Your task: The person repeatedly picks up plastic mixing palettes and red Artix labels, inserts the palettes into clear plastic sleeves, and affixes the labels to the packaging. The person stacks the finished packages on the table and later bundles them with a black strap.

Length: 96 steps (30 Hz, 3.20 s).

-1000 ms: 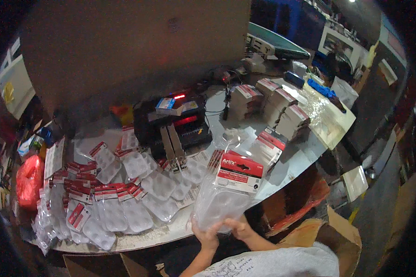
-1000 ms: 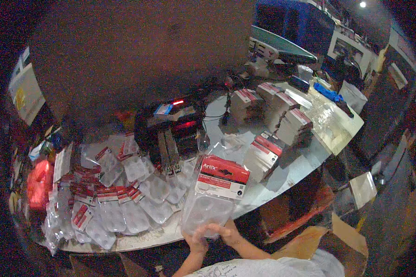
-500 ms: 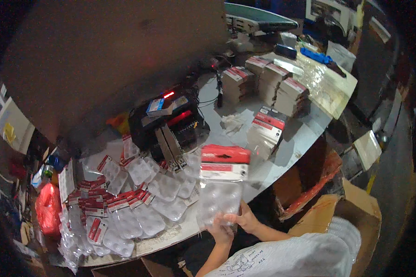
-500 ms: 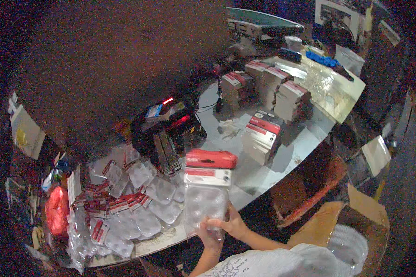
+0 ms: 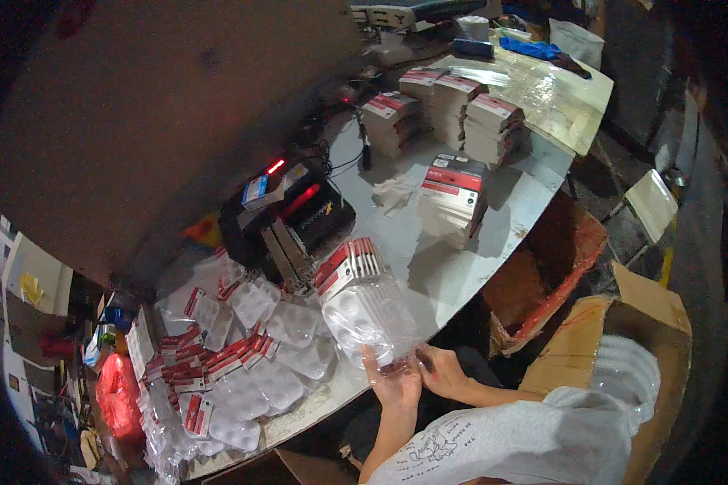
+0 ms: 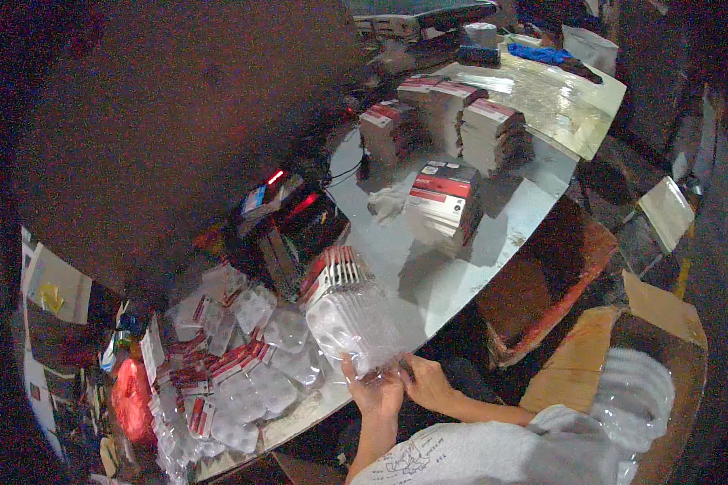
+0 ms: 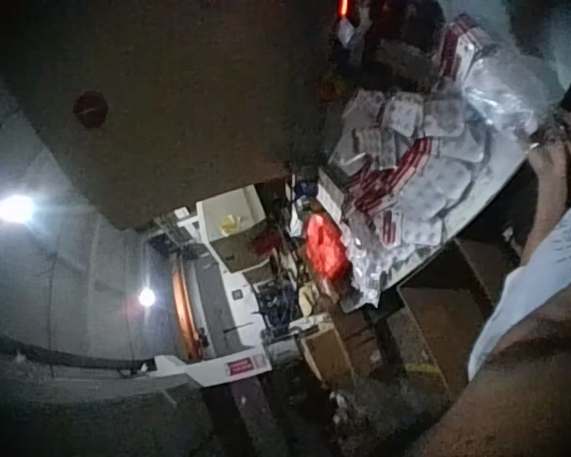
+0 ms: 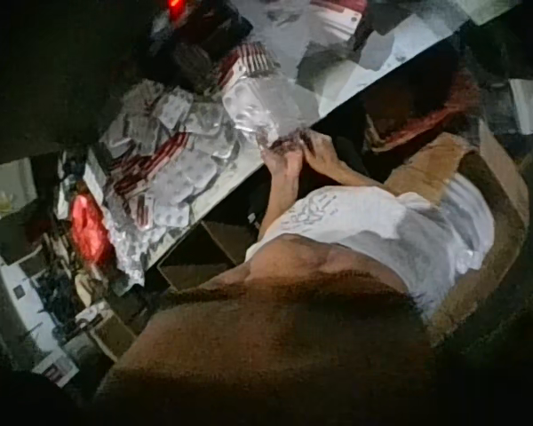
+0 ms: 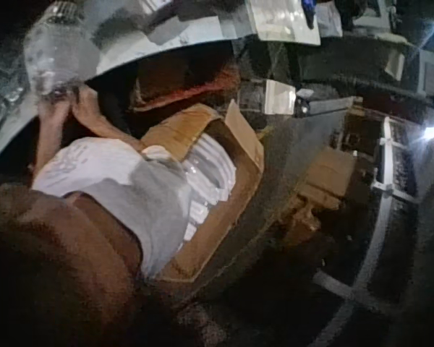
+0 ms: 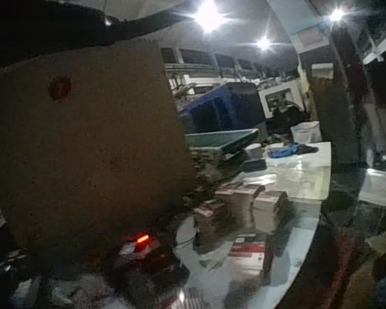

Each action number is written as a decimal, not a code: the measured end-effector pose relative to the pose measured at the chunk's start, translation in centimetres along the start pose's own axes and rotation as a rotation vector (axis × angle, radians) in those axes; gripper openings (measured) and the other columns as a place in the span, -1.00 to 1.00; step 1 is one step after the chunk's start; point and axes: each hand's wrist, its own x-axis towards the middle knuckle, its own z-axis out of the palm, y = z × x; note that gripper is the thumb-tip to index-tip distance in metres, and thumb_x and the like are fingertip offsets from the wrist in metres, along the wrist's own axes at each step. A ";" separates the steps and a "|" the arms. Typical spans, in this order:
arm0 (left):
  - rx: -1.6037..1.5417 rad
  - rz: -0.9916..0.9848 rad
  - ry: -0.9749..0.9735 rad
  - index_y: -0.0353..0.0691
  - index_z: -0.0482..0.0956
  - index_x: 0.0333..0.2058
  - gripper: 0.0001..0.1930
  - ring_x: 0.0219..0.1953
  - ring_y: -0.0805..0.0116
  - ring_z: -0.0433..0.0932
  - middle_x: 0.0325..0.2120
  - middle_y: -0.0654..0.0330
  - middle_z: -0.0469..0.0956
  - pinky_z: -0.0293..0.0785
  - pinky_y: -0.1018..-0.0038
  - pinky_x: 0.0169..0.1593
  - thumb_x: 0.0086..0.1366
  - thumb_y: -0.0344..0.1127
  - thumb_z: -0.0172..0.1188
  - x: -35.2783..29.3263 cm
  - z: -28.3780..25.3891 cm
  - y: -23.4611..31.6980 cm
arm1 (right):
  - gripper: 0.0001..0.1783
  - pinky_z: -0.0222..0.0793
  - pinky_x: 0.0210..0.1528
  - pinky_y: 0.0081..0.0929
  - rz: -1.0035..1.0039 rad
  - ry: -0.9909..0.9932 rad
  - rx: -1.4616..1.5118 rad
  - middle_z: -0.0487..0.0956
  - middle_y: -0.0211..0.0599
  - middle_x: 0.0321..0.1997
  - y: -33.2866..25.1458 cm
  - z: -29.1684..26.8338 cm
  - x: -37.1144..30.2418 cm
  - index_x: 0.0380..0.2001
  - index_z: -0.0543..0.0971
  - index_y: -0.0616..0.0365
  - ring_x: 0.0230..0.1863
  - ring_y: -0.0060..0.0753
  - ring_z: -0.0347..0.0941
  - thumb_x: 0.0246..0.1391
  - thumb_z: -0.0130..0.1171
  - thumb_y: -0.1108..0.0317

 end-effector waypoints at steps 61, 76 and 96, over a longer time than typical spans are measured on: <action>1.744 0.419 -0.087 -0.21 0.59 -0.50 -0.81 -0.63 0.35 0.57 -0.67 0.21 0.58 0.42 0.53 -0.53 0.11 -0.20 0.24 -4.1 -2.0 3.1 | -0.53 0.32 -0.32 -0.42 -0.446 -0.122 -0.342 0.59 -0.42 -0.47 -3.9 -4.9 -0.4 -0.23 0.42 0.20 -0.40 -0.30 0.45 -0.29 0.37 0.45; 1.824 0.113 -0.128 -0.19 0.65 -0.49 -0.79 -0.66 0.43 0.53 -0.66 0.20 0.58 0.38 0.55 -0.51 0.10 -0.18 0.20 -3.6 -0.8 5.7 | -0.64 0.38 -0.19 -0.36 -0.171 -0.394 -0.227 0.53 -0.35 -0.34 -4.5 -4.0 0.0 -0.32 0.42 0.15 -0.30 -0.23 0.48 -0.28 0.30 0.48; 1.825 0.116 -0.144 -0.20 0.65 -0.53 -0.83 -0.67 0.52 0.50 -0.67 0.25 0.59 0.35 0.58 -0.53 0.04 -0.23 0.24 -3.1 -1.5 5.9 | -0.72 0.36 -0.24 -0.35 -0.227 -0.329 -0.242 0.51 -0.42 -0.51 -6.7 -6.9 -1.9 -0.43 0.46 0.13 -0.39 -0.30 0.44 -0.33 0.27 0.49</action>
